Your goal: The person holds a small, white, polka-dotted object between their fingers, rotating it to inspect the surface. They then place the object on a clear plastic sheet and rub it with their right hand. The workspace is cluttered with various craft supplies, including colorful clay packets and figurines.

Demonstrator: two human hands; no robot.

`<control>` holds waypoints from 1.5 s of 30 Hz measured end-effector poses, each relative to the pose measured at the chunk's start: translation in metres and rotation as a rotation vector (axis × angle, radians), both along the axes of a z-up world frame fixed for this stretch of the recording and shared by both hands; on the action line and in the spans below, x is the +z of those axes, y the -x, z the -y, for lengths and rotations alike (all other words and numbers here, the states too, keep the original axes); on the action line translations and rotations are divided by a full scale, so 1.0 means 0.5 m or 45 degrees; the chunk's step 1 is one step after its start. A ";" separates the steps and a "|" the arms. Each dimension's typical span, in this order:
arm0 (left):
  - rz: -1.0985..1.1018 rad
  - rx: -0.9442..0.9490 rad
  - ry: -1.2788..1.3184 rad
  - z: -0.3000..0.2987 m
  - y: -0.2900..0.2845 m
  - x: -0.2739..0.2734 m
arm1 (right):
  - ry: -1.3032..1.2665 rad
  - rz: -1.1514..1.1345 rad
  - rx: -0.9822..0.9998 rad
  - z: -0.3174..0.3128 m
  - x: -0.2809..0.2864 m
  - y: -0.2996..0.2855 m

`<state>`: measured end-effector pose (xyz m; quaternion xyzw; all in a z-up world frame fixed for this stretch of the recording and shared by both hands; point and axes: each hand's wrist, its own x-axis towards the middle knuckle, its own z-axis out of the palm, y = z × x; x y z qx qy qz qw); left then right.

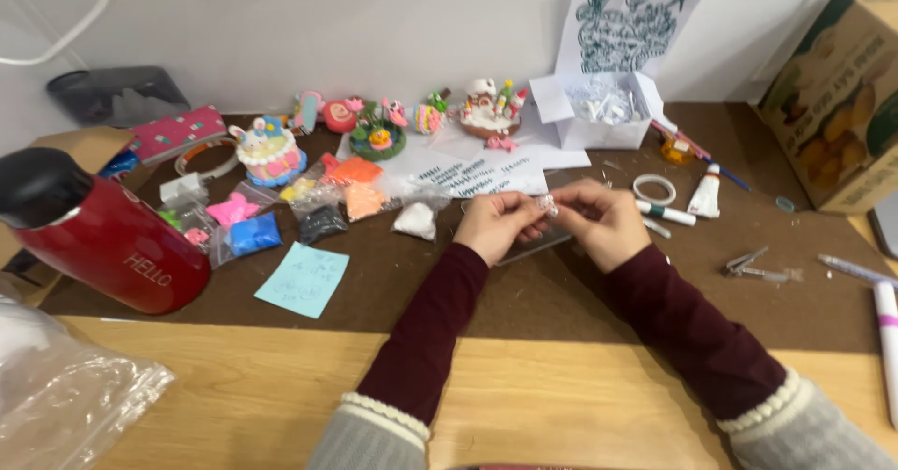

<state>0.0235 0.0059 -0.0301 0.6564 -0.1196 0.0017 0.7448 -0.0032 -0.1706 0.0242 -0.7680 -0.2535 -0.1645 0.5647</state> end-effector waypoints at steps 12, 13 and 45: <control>0.062 0.112 0.028 -0.003 0.035 0.058 | -0.060 -0.029 -0.034 -0.001 0.029 0.022; 0.057 0.114 0.027 -0.001 0.038 0.060 | -0.061 -0.034 -0.032 0.002 0.020 0.014; 0.041 -0.073 -0.049 -0.016 -0.017 -0.006 | 0.059 0.050 0.148 0.007 -0.009 -0.003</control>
